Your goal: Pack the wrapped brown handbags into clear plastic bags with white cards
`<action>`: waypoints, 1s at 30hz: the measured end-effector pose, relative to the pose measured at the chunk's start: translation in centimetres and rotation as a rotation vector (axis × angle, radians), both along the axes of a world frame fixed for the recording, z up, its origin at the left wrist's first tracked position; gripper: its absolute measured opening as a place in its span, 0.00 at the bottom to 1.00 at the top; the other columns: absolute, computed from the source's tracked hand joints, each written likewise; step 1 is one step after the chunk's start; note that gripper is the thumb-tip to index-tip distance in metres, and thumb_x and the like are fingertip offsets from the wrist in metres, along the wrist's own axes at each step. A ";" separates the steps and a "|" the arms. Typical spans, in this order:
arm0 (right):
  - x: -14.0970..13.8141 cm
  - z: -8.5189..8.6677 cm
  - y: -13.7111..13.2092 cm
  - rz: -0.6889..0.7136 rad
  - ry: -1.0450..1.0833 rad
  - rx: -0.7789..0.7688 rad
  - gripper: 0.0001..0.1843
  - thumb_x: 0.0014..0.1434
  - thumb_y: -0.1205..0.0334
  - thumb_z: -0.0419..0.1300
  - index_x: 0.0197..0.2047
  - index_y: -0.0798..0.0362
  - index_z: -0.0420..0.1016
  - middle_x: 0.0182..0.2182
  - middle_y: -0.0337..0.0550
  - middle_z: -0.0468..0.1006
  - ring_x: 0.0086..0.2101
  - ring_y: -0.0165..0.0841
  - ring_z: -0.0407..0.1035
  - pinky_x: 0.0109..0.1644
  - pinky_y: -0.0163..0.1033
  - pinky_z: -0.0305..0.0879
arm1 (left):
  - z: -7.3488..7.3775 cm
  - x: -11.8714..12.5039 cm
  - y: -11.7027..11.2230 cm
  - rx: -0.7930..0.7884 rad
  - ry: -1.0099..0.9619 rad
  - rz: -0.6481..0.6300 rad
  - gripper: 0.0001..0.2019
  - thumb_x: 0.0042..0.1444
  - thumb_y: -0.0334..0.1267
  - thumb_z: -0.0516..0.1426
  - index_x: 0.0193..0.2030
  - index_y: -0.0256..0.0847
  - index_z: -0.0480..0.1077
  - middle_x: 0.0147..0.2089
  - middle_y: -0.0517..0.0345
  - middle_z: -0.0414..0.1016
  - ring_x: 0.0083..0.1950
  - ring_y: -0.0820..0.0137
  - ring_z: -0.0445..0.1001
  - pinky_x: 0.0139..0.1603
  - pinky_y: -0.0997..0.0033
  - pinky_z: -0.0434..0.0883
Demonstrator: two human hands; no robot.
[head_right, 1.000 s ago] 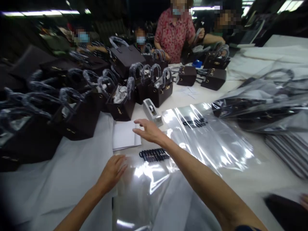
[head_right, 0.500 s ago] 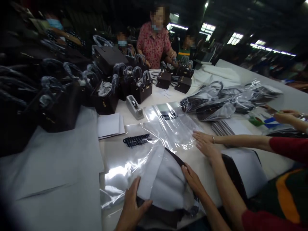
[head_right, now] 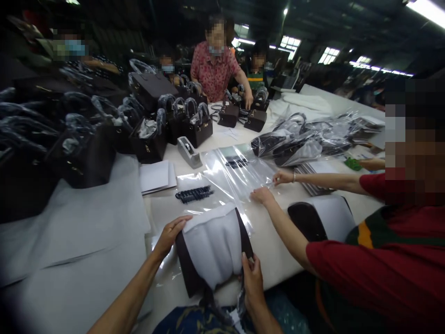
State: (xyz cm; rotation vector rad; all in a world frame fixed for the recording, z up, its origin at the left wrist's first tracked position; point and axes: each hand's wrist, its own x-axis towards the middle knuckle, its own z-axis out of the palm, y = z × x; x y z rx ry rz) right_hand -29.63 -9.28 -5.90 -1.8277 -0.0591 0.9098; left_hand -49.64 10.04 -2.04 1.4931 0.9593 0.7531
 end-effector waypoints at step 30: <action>-1.6 8.3 12.1 1.216 -1.129 0.702 0.06 0.59 0.69 0.51 0.38 0.51 0.68 0.33 0.43 0.71 0.36 0.32 0.65 0.40 0.40 0.63 | 0.5 -0.4 -2.9 0.521 0.231 -0.084 0.21 0.47 0.40 0.60 0.50 0.45 0.67 0.56 0.50 0.65 0.56 0.63 0.62 0.57 0.59 0.61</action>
